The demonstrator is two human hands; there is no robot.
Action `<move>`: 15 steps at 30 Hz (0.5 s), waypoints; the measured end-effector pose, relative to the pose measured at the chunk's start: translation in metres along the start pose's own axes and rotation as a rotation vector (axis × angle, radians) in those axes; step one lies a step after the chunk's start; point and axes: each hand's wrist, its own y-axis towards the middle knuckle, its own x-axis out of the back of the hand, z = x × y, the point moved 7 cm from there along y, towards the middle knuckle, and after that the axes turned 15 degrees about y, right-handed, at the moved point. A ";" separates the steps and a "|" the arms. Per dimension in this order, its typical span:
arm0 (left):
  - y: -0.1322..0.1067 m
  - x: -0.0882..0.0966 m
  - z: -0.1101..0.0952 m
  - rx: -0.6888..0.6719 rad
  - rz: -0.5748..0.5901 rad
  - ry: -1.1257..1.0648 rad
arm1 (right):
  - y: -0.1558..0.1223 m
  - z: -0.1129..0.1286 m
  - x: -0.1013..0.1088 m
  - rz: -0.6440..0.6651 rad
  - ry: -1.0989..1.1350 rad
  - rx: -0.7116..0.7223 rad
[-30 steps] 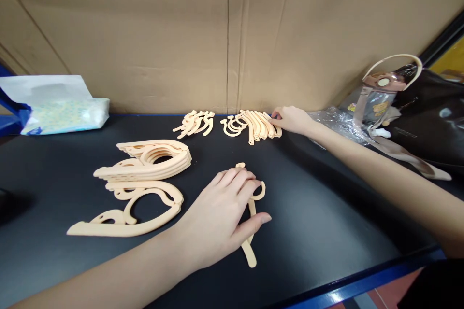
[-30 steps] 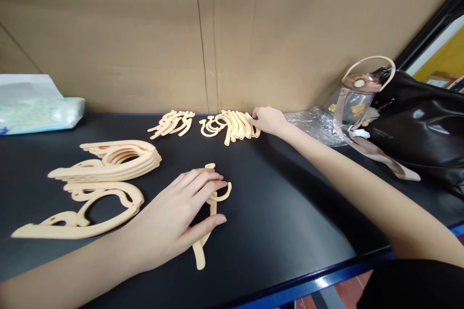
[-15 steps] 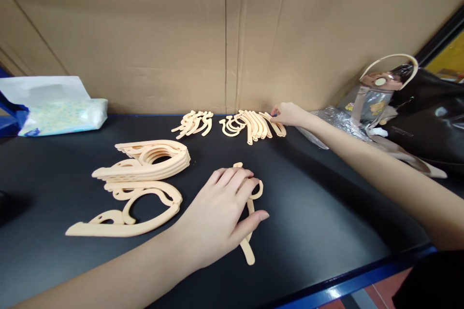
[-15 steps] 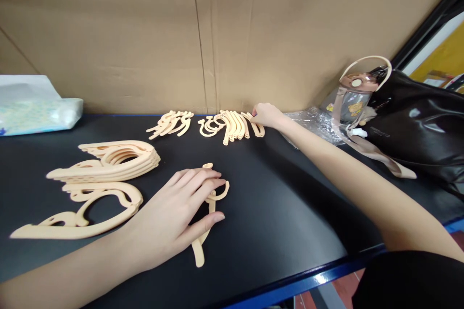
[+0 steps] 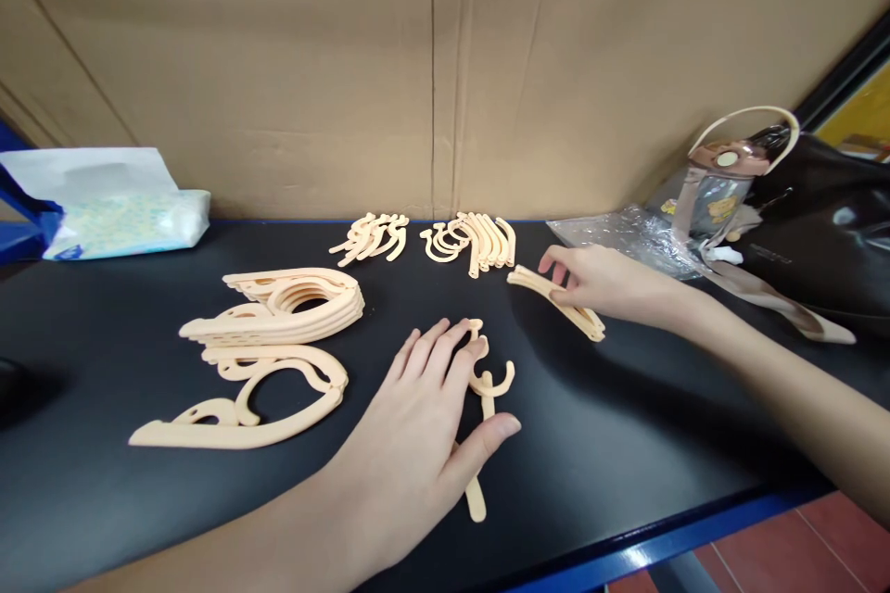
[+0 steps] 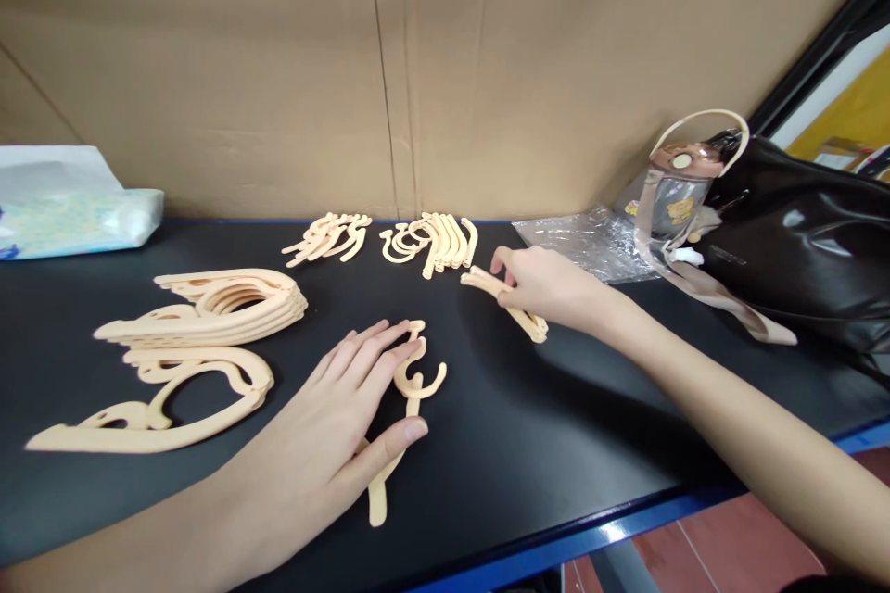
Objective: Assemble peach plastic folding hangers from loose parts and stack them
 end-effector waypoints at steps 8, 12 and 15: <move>0.007 0.011 -0.018 -0.254 0.235 -0.281 | -0.028 0.066 -0.024 0.023 0.355 0.440; 0.012 0.020 -0.015 -0.296 0.146 -0.320 | -0.030 0.078 -0.033 0.025 0.463 0.608; 0.016 0.026 -0.005 -0.208 0.003 -0.257 | -0.026 0.070 -0.033 -0.049 0.517 0.633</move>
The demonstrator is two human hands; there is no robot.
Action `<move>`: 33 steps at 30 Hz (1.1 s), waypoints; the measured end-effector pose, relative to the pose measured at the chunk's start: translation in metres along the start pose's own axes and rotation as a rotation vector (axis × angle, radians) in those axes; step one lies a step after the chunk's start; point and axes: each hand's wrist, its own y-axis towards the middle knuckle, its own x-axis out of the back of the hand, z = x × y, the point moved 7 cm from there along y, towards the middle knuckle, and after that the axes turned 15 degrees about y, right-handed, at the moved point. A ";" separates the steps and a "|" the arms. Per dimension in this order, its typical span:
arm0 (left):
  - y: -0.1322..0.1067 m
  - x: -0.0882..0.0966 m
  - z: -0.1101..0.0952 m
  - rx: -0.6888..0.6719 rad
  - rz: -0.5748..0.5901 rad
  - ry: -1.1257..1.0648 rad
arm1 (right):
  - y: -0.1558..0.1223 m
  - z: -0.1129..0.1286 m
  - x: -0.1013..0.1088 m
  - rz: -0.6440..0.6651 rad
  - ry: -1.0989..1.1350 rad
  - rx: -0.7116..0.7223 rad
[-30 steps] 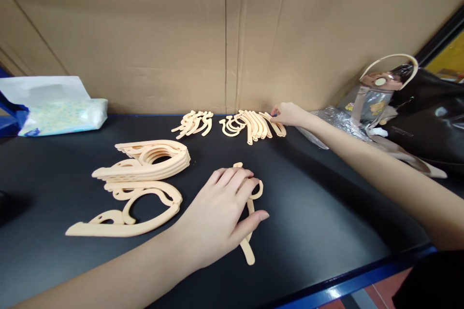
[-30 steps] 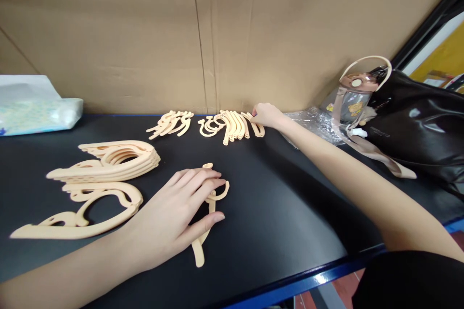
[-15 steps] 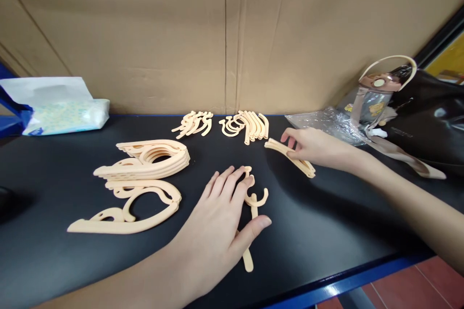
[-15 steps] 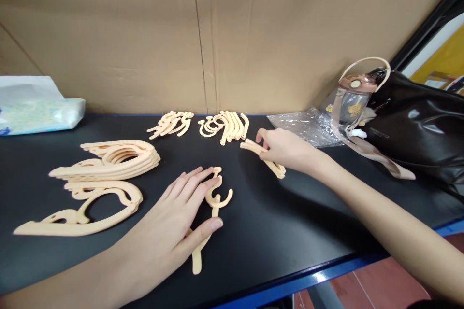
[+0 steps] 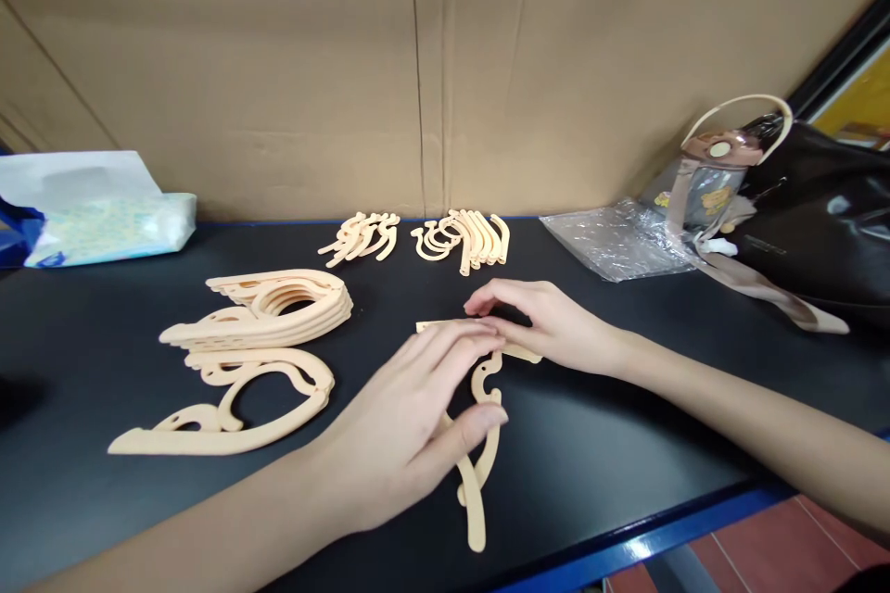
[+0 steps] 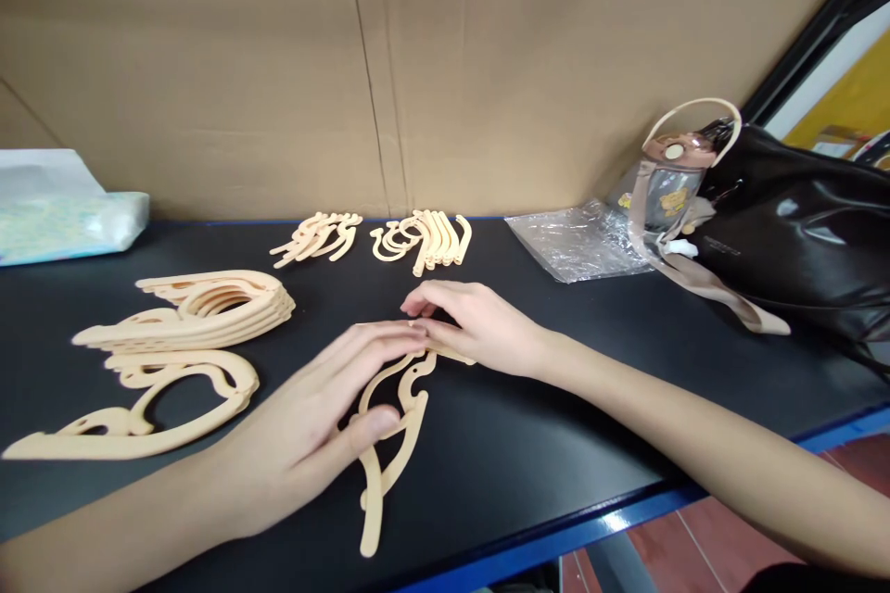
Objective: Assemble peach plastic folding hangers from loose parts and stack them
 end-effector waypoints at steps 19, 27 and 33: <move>0.006 -0.003 0.032 0.140 -0.025 0.387 | 0.032 -0.087 0.053 -0.156 -0.201 -0.163; 0.005 0.000 0.035 0.157 -0.103 0.357 | 0.028 -0.063 0.055 -0.166 -0.154 -0.076; 0.004 -0.001 0.040 0.223 -0.112 0.373 | 0.002 0.001 0.027 0.105 -0.233 0.009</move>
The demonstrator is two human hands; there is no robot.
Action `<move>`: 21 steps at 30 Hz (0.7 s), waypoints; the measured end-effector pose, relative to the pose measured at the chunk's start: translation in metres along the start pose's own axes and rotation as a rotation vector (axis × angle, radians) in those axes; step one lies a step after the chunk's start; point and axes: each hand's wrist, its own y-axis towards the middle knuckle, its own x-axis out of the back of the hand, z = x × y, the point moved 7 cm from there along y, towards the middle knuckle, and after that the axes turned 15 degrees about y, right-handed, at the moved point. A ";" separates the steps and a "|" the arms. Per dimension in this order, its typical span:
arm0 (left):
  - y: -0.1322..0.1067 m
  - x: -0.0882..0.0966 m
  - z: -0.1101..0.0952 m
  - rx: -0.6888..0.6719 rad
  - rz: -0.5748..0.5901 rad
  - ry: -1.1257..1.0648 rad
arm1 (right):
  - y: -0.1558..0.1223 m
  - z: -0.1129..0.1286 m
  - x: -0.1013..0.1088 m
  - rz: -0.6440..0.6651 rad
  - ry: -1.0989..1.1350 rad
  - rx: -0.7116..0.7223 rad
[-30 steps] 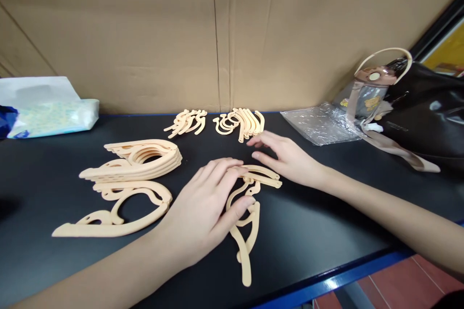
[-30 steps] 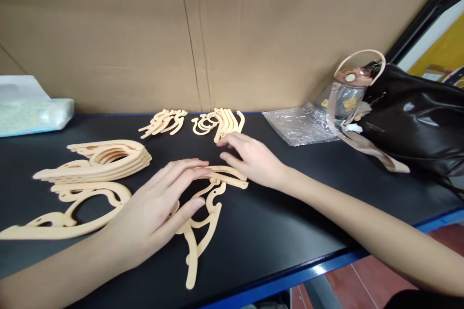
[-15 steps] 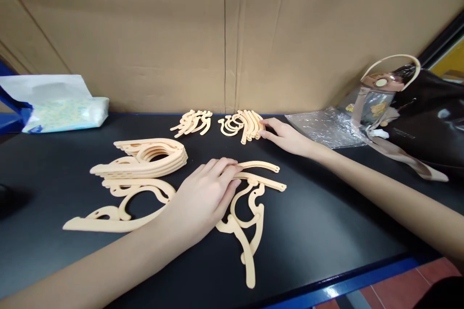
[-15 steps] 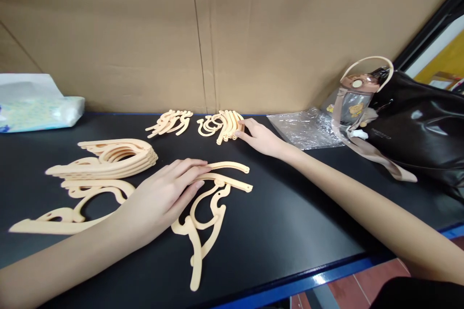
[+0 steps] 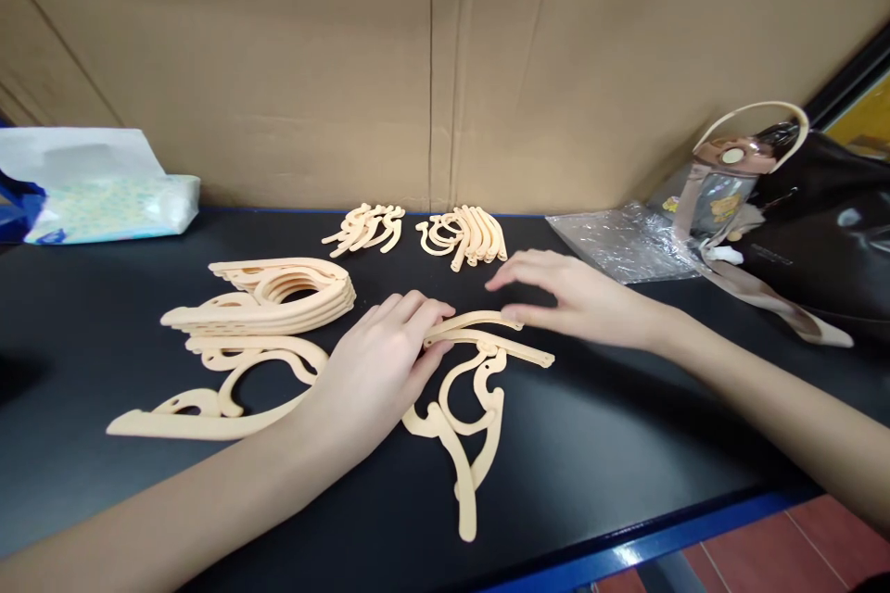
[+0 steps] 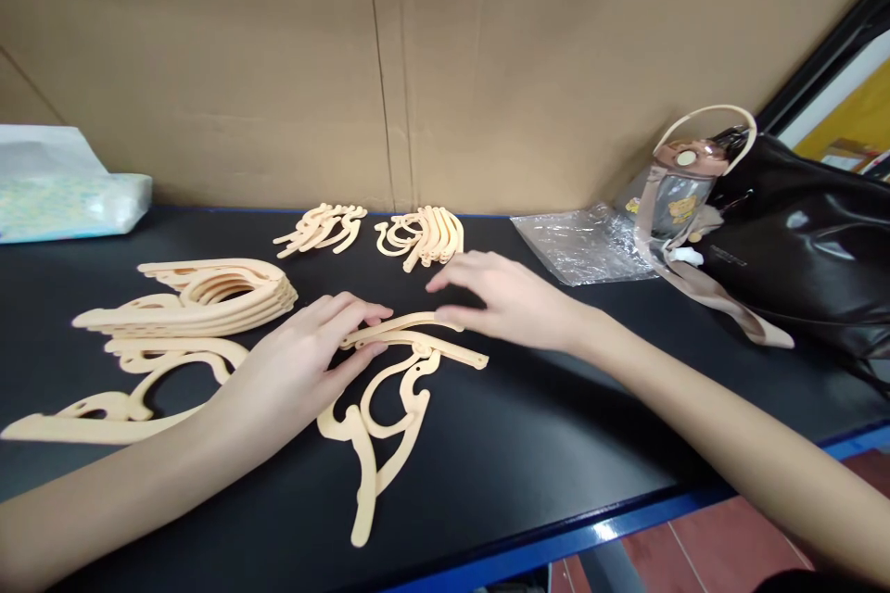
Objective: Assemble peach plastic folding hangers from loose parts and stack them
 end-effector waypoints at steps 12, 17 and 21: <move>0.000 -0.001 0.003 0.009 -0.022 -0.180 | -0.012 -0.002 -0.019 -0.034 -0.023 -0.044; 0.001 -0.003 0.004 0.021 -0.006 -0.155 | -0.013 0.001 -0.024 -0.067 -0.129 0.015; 0.001 -0.001 0.002 0.006 -0.042 -0.112 | -0.015 0.020 -0.029 -0.094 -0.174 0.145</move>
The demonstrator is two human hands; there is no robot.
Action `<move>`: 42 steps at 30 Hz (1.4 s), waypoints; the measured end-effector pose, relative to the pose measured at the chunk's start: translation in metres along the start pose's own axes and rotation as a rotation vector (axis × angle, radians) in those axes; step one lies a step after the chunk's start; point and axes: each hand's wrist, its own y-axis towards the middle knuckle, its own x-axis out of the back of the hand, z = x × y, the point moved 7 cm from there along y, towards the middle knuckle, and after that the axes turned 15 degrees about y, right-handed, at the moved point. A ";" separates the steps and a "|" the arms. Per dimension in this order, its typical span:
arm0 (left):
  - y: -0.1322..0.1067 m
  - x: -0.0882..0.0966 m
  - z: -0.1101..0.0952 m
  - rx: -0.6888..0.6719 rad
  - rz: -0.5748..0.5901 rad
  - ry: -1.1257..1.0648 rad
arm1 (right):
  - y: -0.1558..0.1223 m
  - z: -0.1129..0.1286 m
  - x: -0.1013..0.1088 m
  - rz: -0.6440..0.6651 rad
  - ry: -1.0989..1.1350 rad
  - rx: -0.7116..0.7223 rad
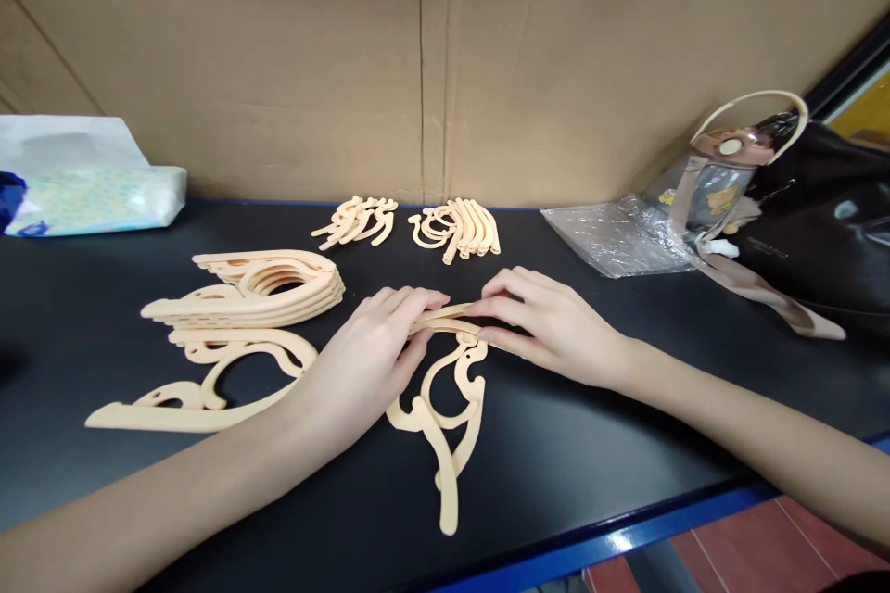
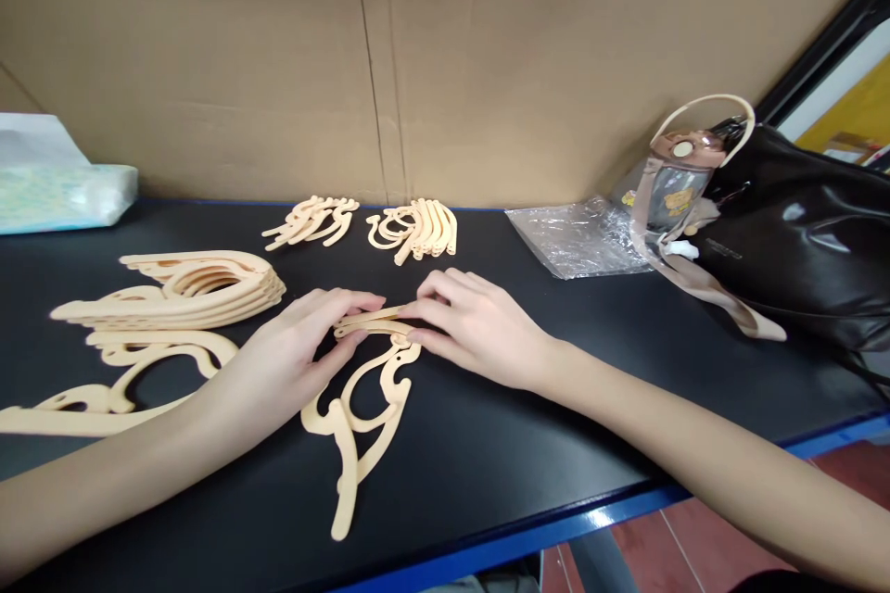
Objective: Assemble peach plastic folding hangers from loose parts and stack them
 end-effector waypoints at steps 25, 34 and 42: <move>0.003 0.017 0.001 0.029 -0.123 -0.012 | -0.001 0.018 0.002 0.039 0.192 0.069; -0.009 0.024 0.012 0.465 -0.221 -0.848 | -0.014 -0.011 0.021 -0.366 0.943 -0.262; -0.013 0.001 0.022 0.714 -0.134 -1.163 | -0.011 -0.024 -0.002 -0.320 1.476 -0.540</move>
